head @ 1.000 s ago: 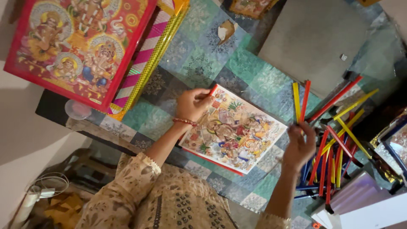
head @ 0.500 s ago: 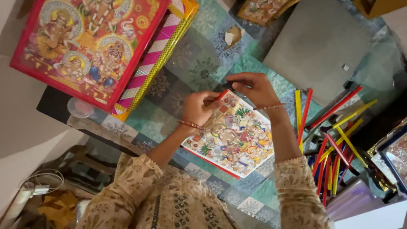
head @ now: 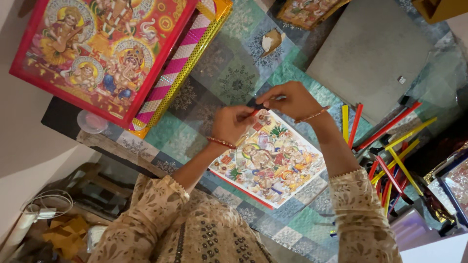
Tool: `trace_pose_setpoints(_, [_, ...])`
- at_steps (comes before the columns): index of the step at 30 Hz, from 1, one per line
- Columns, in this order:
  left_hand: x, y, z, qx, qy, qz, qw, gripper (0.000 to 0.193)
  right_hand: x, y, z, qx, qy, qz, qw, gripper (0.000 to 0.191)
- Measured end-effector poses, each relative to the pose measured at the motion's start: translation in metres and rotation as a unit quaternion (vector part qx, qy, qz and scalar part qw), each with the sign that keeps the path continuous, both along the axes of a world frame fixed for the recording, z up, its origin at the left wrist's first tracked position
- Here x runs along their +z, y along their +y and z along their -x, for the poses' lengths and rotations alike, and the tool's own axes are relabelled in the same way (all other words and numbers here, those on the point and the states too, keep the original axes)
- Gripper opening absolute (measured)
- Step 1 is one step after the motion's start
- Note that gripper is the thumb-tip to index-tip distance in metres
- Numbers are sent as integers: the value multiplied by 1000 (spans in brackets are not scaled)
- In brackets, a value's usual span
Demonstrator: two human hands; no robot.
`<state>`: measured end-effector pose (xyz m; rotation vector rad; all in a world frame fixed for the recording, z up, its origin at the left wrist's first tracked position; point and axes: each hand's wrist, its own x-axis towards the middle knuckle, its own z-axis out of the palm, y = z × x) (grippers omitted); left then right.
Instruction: The person assembles a picture frame around a printed religious image, fitting red frame molding strips along the edges of the picture and pressing black corner pieces onto the frame ends. They align each strip against the print, rotate the picture to work on each side, and press the corners to secure the frame.
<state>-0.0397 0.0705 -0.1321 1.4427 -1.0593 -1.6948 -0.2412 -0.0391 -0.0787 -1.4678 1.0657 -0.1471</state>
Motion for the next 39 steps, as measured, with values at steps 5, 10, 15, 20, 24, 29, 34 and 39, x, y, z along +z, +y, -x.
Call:
trace_pose_setpoints(5, [-17,2,0,-3,-8,19,1000,18,-5,10,1,-7,25,22,999,19])
trace_pose_setpoints(10, [-25,-4,-7,-27,-35,13,999,23,-21,32,5,-75,32,45,996,20])
trace_pose_setpoints(15, [-13,-19,-14,-117,-109,45,986,27,-33,67,7,-168,18,27,985,21])
trace_pose_setpoints(20, [8,-22,-6,-146,-114,45,982,47,-32,90,14,-248,51,26,967,22])
trace_pose_setpoints(24, [9,-20,8,-173,-80,55,980,30,-31,98,21,-269,63,43,960,19])
trace_pose_setpoints(29, [-2,-11,18,-161,-97,66,980,24,-36,112,23,-292,79,73,950,18])
trace_pose_setpoints(34, [-7,-6,23,-178,-123,90,972,24,-38,124,23,-322,88,101,937,20])
trace_pose_setpoints(39, [-7,-3,29,-180,-158,117,964,23,-40,132,28,-350,92,66,930,23])
